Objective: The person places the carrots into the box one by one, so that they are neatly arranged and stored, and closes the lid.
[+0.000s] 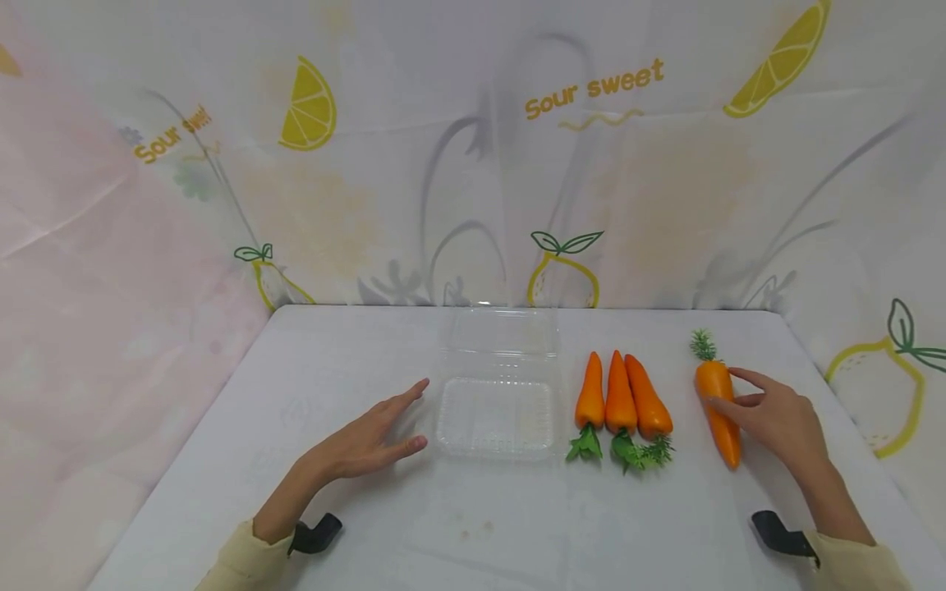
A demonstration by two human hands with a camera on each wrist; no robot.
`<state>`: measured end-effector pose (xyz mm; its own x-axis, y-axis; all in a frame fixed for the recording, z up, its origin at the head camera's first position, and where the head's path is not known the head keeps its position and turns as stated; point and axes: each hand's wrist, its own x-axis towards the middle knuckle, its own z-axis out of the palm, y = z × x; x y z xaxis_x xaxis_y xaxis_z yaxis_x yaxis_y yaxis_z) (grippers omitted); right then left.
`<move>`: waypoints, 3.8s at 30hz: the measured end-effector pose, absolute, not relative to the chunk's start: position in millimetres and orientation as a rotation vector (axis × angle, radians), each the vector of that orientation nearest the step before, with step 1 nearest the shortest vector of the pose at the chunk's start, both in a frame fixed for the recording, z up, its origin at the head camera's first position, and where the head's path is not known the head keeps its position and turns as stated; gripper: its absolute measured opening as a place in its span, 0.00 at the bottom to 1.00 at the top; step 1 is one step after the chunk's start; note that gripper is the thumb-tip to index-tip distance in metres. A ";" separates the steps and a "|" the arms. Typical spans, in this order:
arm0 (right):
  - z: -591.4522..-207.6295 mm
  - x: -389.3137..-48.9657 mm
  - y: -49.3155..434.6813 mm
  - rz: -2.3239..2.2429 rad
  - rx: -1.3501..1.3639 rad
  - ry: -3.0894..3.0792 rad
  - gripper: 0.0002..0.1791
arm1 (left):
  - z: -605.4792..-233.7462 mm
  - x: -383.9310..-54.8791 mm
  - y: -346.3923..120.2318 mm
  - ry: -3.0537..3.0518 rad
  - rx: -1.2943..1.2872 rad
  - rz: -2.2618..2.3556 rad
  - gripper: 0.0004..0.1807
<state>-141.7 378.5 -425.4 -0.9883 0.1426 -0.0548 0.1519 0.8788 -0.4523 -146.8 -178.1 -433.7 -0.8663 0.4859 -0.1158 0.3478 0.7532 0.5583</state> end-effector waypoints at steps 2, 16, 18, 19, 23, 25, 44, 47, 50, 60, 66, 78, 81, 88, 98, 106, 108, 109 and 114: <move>-425.2 -141.5 377.5 -0.746 0.220 3.024 0.44 | -433.3 -146.6 -178.0 2.696 0.654 0.786 0.47; -414.1 -141.9 360.9 -0.891 0.152 3.037 0.44 | -432.6 -146.4 -178.0 2.690 0.642 0.785 0.47; -412.3 -141.8 357.6 -0.916 0.137 3.035 0.44 | -433.4 -146.4 -178.2 2.692 0.644 0.774 0.47; -411.5 -141.8 355.8 -0.930 0.131 3.037 0.44 | -433.9 -146.4 -178.3 2.694 0.648 0.772 0.47; -408.6 -142.2 348.2 -0.977 0.101 3.049 0.42 | -434.6 -146.5 -178.3 2.699 0.662 0.775 0.47; -407.1 -142.7 344.7 -0.999 0.081 3.052 0.42 | -434.4 -146.6 -178.3 2.702 0.665 0.773 0.47; -390.2 -150.1 311.0 -1.099 -0.036 3.048 0.38 | -435.0 -147.8 -178.7 2.711 0.660 0.758 0.47; -387.9 -151.4 304.8 -1.119 -0.061 3.042 0.38 | -434.7 -147.3 -178.7 2.708 0.656 0.771 0.48; -385.2 -153.2 298.5 -1.137 -0.085 3.034 0.38 | -434.8 -147.2 -178.8 2.706 0.656 0.771 0.47; -376.6 -158.6 274.9 -1.201 -0.219 3.005 0.35 | -435.8 -147.5 -178.7 2.707 0.659 0.777 0.47; -374.5 -163.1 260.3 -1.240 -0.275 2.955 0.35 | -435.1 -147.4 -178.4 2.704 0.654 0.781 0.47; -376.3 -169.4 230.5 -1.351 -0.332 2.803 0.34 | -434.7 -147.5 -178.4 2.709 0.667 0.776 0.47; -377.0 -171.1 223.8 -1.361 -0.347 2.789 0.33 | -435.5 -147.9 -178.7 2.712 0.670 0.770 0.47; -378.4 -175.9 209.8 -1.364 -0.427 2.768 0.32 | -435.4 -148.4 -178.8 2.712 0.676 0.771 0.47; -376.6 -178.4 188.3 -1.362 -0.456 2.698 0.32 | -433.8 -147.6 -178.1 2.709 0.666 0.762 0.47; -379.8 -180.7 172.6 -1.348 -0.556 2.676 0.31 | -433.4 -148.7 -177.4 2.709 0.664 0.758 0.47; -380.6 -180.9 168.7 -1.340 -0.564 2.676 0.31 | -433.3 -148.8 -177.2 2.710 0.664 0.760 0.47; -381.0 -180.9 166.9 -1.335 -0.563 2.671 0.31 | -433.2 -148.7 -177.1 2.710 0.667 0.767 0.47; -384.7 -180.3 159.0 -1.310 -0.563 2.643 0.31 | -434.0 -148.4 -177.6 2.699 0.655 0.769 0.46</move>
